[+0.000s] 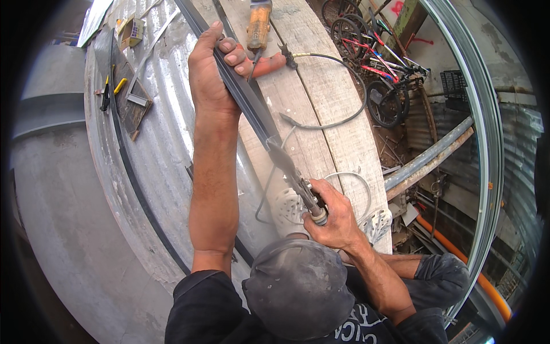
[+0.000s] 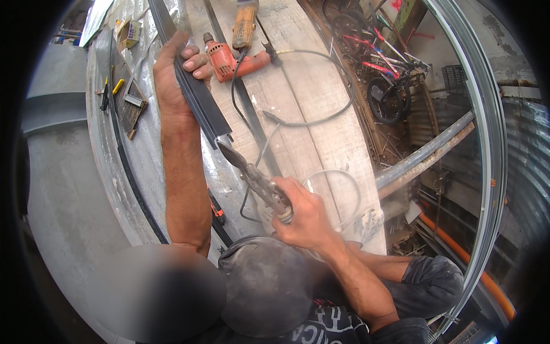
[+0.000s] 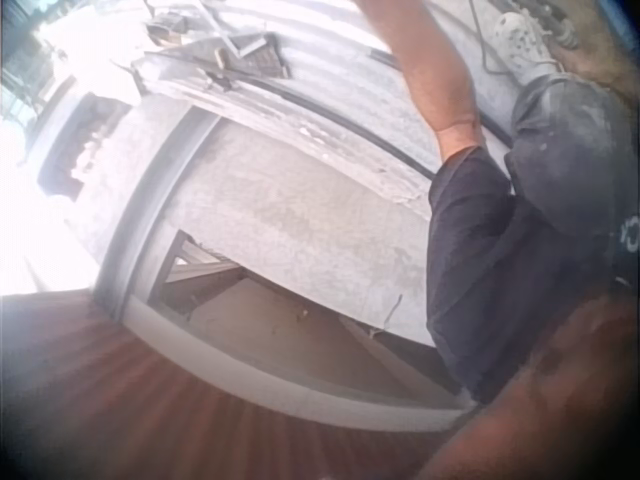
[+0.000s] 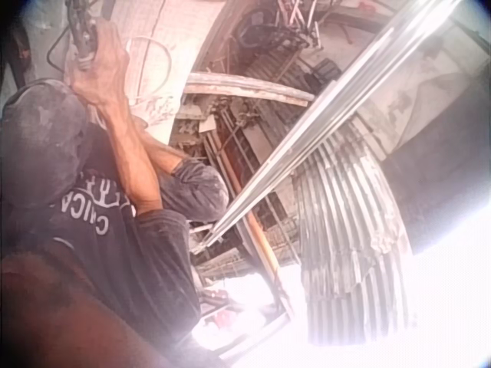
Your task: The person uses an angle grinder to cut a metal bar, then uses pliers to remove a small piece. They continue grinding the metal bar and fit it into a metal frame structure.
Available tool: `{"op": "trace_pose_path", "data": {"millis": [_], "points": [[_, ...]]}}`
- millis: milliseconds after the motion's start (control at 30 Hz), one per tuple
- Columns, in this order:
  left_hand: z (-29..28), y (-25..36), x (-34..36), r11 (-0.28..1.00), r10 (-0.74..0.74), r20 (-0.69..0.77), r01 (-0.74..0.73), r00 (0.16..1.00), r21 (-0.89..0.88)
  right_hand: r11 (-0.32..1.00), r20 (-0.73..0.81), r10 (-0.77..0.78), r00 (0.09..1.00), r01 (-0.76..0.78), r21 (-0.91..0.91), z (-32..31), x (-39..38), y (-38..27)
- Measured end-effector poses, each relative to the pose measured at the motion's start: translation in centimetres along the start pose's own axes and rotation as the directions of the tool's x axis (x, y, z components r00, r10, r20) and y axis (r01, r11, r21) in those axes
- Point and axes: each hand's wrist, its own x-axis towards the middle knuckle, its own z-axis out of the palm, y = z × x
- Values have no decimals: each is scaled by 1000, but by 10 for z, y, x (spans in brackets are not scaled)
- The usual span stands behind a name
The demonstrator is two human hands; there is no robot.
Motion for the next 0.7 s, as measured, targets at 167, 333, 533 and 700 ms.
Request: {"op": "trace_pose_path", "data": {"millis": [167,333,533,700], "points": [[-3,0,1,1000,8,1,-8,1000,0,1000,-6,-24,1000,24,1,0,0,1],[-8,1,6,1000,4,-7,-4,1000,16,997,-30,-77,997,76,-27,-1,4,-1],[-7,4,5,1000,3,-12,-3,1000,-21,1000,6,-17,1000,17,8,-3,1,-2],[5,8,3,994,5,-4,-5,1000,105,1000,19,-3,1000,3,15,-6,5,-9]]}}
